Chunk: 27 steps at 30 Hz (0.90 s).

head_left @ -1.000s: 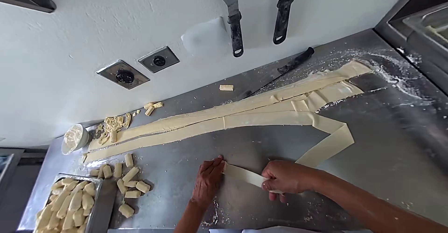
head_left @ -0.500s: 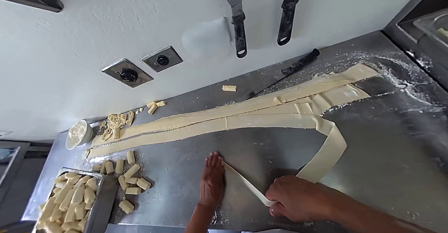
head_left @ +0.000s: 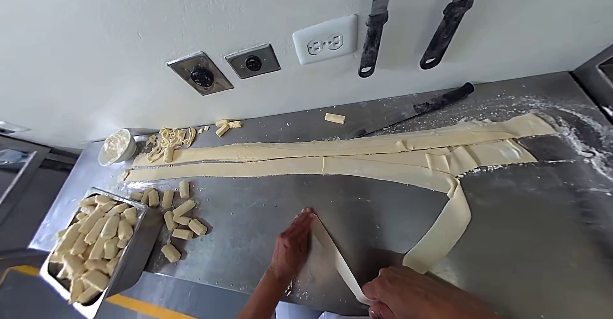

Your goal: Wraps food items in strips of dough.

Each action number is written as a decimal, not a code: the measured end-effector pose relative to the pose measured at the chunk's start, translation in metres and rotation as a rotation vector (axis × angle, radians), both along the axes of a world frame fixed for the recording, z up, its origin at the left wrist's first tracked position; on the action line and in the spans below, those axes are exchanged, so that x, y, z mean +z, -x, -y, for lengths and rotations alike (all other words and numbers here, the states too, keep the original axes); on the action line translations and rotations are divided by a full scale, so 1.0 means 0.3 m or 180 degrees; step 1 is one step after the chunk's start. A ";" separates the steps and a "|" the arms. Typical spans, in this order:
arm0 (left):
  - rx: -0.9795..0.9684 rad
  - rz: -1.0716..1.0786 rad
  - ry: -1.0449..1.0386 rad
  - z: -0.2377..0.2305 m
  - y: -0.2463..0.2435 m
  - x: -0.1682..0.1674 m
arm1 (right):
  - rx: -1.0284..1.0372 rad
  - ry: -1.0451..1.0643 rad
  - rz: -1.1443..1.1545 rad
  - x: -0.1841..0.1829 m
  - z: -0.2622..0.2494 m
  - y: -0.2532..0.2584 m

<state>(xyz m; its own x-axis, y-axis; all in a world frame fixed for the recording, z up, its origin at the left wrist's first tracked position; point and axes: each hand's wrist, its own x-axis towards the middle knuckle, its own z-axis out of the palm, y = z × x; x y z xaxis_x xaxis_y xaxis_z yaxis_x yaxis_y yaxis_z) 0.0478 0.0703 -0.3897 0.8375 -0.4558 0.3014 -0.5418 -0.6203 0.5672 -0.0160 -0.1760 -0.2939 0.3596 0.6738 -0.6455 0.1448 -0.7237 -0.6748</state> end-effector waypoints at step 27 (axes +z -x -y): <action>-0.0178 -0.0024 0.0063 0.014 -0.016 -0.003 | -0.0539 -0.0460 0.0222 -0.046 -0.041 0.039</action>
